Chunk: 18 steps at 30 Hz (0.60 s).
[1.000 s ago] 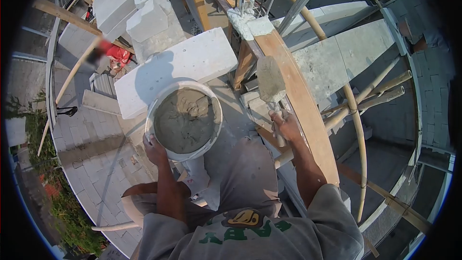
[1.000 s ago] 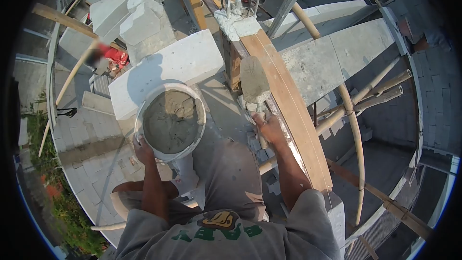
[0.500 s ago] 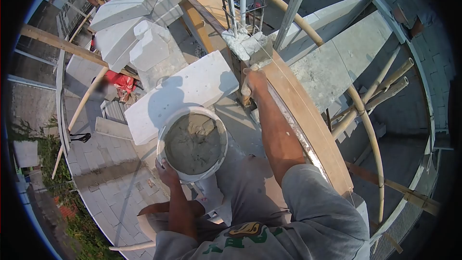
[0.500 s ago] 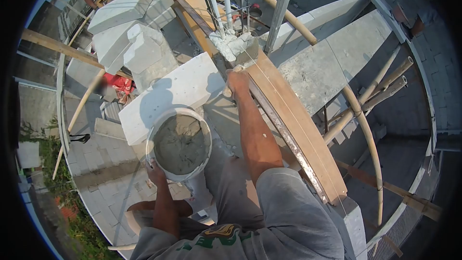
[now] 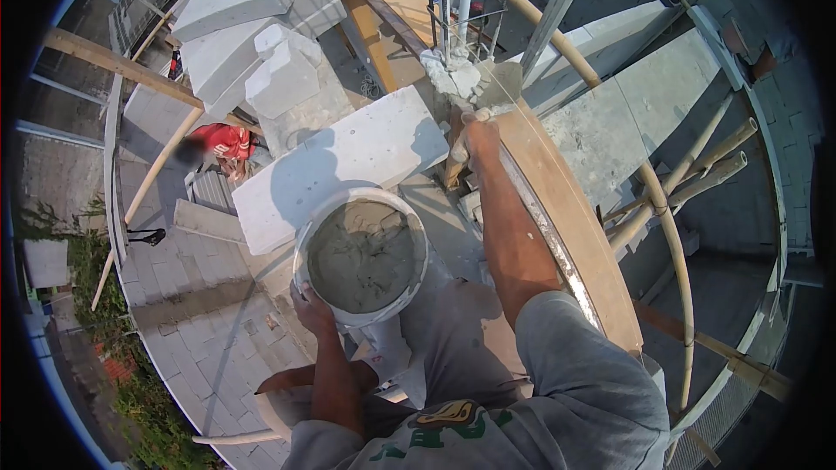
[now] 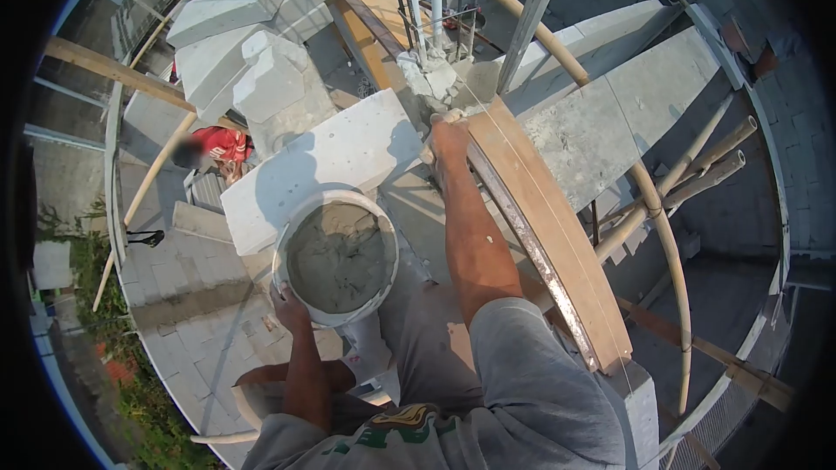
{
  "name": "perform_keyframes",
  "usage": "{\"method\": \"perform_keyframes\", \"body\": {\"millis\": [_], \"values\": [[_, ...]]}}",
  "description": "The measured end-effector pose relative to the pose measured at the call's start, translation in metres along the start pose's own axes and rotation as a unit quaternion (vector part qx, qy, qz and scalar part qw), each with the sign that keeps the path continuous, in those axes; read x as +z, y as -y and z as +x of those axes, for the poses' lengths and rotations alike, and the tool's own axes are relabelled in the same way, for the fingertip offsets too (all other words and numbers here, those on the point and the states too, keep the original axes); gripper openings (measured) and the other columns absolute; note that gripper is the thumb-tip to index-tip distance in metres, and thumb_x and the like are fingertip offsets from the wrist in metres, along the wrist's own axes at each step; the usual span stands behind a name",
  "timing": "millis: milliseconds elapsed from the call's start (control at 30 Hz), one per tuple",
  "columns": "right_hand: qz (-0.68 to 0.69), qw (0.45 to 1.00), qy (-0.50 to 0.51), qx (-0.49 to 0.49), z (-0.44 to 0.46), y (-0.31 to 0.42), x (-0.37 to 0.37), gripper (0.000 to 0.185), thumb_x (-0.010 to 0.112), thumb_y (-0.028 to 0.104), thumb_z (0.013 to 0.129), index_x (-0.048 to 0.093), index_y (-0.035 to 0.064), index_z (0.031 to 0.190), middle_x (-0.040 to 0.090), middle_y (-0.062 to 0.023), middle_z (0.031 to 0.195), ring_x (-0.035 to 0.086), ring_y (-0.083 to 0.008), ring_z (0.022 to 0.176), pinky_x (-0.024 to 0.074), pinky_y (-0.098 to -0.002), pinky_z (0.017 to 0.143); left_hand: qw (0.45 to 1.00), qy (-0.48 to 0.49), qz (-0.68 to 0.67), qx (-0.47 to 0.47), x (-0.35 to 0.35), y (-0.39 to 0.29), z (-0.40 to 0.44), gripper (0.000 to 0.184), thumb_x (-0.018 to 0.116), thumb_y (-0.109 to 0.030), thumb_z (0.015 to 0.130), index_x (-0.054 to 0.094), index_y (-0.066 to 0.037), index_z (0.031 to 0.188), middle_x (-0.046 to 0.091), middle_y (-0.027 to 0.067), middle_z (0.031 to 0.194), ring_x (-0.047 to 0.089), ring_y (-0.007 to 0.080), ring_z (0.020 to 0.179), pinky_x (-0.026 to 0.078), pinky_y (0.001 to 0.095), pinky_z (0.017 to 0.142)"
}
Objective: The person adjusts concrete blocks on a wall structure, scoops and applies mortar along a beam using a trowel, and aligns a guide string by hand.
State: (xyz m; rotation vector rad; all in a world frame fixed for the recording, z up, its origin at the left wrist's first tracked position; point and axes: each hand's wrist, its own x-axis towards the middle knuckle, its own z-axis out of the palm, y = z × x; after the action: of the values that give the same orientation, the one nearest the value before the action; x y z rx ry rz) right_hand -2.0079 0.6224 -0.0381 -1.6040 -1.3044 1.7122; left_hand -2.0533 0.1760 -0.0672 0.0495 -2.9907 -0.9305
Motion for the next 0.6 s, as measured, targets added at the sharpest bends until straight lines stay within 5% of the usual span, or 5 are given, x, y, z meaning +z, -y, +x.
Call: {"method": "perform_keyframes", "body": {"millis": [100,333,467,500,600], "values": [[-0.189,0.978,0.066,-0.054,-0.025,0.009,-0.002,0.054,0.065,0.026,0.075,0.052,-0.0101,0.113,0.057,-0.0285,0.112,0.057,-0.0376,0.104,0.042,-0.0403,0.09,1.0,0.003,-0.005,-0.004,0.0,-0.005,-0.001,0.048,0.044,-0.032,0.093,0.047,0.001,0.128,0.055,0.0233,0.12,0.053,0.0387,0.11,0.04,0.0421,0.092],[0.002,0.997,-0.033,-0.071,-0.028,-0.04,-0.014,0.041,0.064,0.022,0.078,0.054,-0.0022,0.109,0.06,-0.0159,0.101,0.058,-0.0274,0.092,0.0439,-0.0374,0.081,0.999,0.004,0.003,-0.037,-0.006,-0.021,-0.004,0.046,0.044,-0.031,0.092,0.048,-0.004,0.129,0.056,0.021,0.12,0.053,0.0371,0.11,0.04,0.0418,0.092],[-0.024,0.995,0.096,0.004,-0.022,-0.038,0.003,0.043,0.064,0.02,0.078,0.052,-0.0033,0.112,0.06,-0.0154,0.1,0.057,-0.0257,0.089,0.0445,-0.0369,0.08,1.0,-0.006,0.012,-0.028,-0.001,-0.008,-0.001,0.045,0.045,-0.031,0.092,0.049,-0.006,0.128,0.056,0.0198,0.12,0.054,0.0366,0.109,0.041,0.0418,0.091],[-0.072,0.989,0.108,-0.067,-0.028,-0.037,0.009,0.05,0.064,0.028,0.075,0.054,-0.0095,0.107,0.061,-0.0264,0.104,0.059,-0.0364,0.099,0.0433,-0.0399,0.087,0.999,-0.009,0.021,-0.035,0.0,-0.009,-0.002,0.044,0.045,-0.031,0.092,0.049,-0.006,0.128,0.056,0.0195,0.12,0.054,0.0365,0.109,0.041,0.0417,0.091],[-0.288,0.938,0.139,-0.131,-0.037,-0.029,0.012,0.053,0.065,0.03,0.073,0.054,-0.0113,0.106,0.06,-0.0308,0.103,0.057,-0.0419,0.102,0.043,-0.0423,0.09,0.999,-0.013,0.021,-0.029,-0.002,-0.011,-0.003,0.043,0.045,-0.03,0.092,0.049,-0.006,0.127,0.057,0.0196,0.119,0.055,0.0368,0.108,0.041,0.0419,0.09]]}}
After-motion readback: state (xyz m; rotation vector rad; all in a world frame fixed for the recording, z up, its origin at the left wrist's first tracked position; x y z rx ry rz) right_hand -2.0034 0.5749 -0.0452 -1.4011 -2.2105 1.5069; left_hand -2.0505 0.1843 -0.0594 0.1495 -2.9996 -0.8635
